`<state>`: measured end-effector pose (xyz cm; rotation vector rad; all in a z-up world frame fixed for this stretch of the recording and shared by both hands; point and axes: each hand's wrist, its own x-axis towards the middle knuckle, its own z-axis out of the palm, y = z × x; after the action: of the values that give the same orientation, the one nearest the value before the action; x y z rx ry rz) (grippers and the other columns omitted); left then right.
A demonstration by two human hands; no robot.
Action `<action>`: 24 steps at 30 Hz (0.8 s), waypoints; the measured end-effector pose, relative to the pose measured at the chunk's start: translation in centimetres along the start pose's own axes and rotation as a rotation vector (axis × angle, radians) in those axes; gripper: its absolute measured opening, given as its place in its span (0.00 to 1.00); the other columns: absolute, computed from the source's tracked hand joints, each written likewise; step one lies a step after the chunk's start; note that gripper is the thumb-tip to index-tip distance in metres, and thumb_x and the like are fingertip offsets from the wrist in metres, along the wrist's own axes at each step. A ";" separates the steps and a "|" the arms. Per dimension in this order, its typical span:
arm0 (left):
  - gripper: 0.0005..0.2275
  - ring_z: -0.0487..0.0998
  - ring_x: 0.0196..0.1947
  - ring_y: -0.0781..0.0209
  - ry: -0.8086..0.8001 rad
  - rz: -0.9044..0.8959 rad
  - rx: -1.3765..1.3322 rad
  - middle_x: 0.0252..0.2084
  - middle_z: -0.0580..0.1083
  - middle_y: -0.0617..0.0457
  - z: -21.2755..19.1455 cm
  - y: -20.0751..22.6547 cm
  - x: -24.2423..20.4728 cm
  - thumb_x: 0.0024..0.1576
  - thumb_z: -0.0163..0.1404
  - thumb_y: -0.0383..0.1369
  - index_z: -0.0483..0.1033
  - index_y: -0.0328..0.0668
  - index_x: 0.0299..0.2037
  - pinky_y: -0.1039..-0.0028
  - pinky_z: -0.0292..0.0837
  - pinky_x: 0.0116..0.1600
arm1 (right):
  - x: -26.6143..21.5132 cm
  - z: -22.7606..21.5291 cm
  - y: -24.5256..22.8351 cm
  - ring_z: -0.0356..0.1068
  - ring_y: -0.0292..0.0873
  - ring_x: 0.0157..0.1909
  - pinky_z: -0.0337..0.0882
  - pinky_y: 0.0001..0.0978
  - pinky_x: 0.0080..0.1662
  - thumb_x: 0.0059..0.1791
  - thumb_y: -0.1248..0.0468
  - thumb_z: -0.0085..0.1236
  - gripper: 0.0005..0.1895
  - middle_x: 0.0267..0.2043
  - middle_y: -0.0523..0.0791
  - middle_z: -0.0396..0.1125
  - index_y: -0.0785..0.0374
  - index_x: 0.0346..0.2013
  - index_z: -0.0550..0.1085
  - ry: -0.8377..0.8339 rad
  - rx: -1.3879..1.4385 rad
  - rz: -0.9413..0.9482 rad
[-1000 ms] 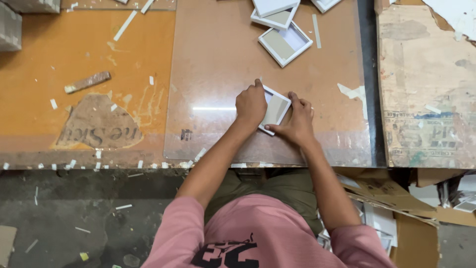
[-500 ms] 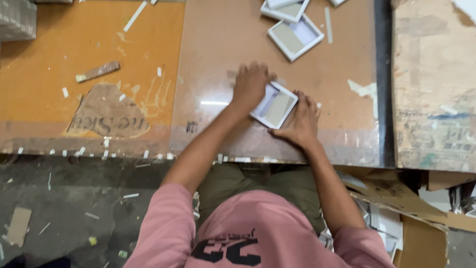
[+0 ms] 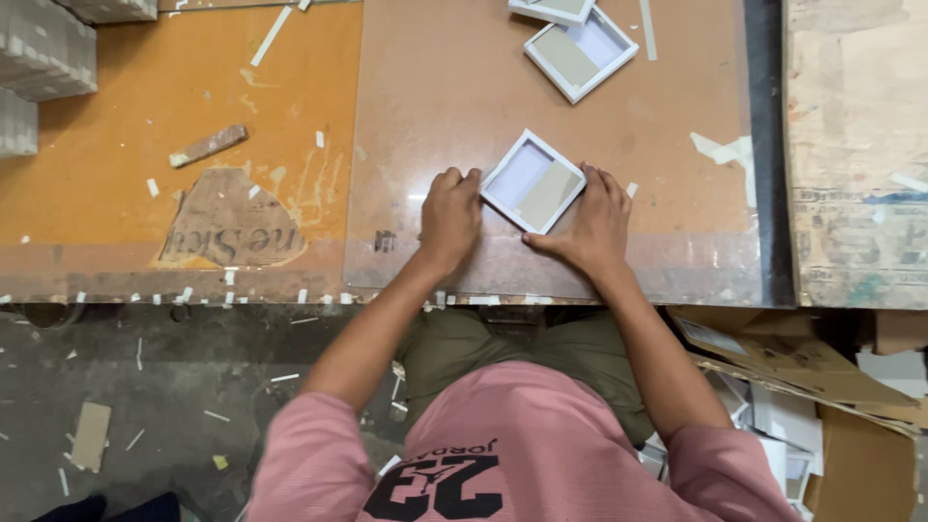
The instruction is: The person repeatedly picks up small white rectangular frames and a small wooden stick from a workbench. They use the stick to rub or scrape the inner edges of the frames, then place the frames into a cardboard box. The process is repeated for multiple frames throughout the clip.
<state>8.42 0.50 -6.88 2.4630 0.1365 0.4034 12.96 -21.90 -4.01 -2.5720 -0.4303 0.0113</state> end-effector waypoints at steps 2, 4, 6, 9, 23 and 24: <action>0.14 0.72 0.42 0.44 0.062 0.049 0.104 0.38 0.72 0.42 1.2 0.6 -0.2 0.56 0.48 0.22 0.79 0.31 0.51 0.57 0.69 0.47 | -0.4 0.6 -0.2 0.52 0.62 0.72 0.49 0.54 0.69 0.23 0.39 0.80 0.68 0.65 0.62 0.60 0.76 0.65 0.61 0.000 -0.004 -0.004; 0.15 0.72 0.42 0.42 0.093 0.092 0.157 0.39 0.72 0.40 2.9 2.0 -0.7 0.54 0.48 0.23 0.78 0.30 0.51 0.57 0.69 0.47 | -0.6 1.1 0.1 0.51 0.61 0.73 0.48 0.54 0.70 0.22 0.37 0.80 0.71 0.67 0.62 0.59 0.77 0.65 0.60 -0.021 -0.032 -0.003; 0.16 0.72 0.41 0.40 0.088 0.138 0.172 0.40 0.72 0.37 4.1 3.9 -2.3 0.52 0.50 0.24 0.78 0.30 0.51 0.56 0.68 0.45 | -0.4 1.6 0.8 0.50 0.59 0.74 0.47 0.52 0.71 0.19 0.36 0.80 0.74 0.69 0.63 0.56 0.78 0.65 0.59 -0.057 -0.068 0.013; 0.15 0.72 0.41 0.37 -0.011 0.097 0.046 0.38 0.71 0.36 4.9 6.4 -4.9 0.54 0.48 0.23 0.78 0.30 0.51 0.54 0.68 0.45 | -0.3 2.6 1.9 0.50 0.56 0.77 0.46 0.52 0.73 0.22 0.42 0.79 0.69 0.72 0.60 0.56 0.76 0.68 0.60 -0.059 -0.150 -0.027; 0.12 0.73 0.48 0.52 -0.141 0.486 0.167 0.41 0.74 0.50 3.4 5.8 1.6 0.56 0.47 0.30 0.81 0.45 0.46 0.59 0.64 0.51 | -1.9 1.9 3.3 0.42 0.64 0.77 0.38 0.58 0.73 0.27 0.36 0.78 0.71 0.69 0.60 0.55 0.73 0.69 0.55 -0.117 -0.025 -0.176; 0.11 0.73 0.49 0.53 -0.172 0.562 0.176 0.43 0.73 0.50 3.9 5.7 2.4 0.57 0.47 0.31 0.80 0.44 0.45 0.60 0.63 0.52 | -1.7 1.7 3.4 0.42 0.64 0.78 0.38 0.58 0.74 0.28 0.36 0.77 0.70 0.69 0.58 0.56 0.73 0.69 0.55 -0.108 -0.003 -0.176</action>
<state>11.96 -5.81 -5.82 2.6707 -0.6280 0.4227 12.24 -24.31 -7.33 -2.5353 -0.6964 0.0870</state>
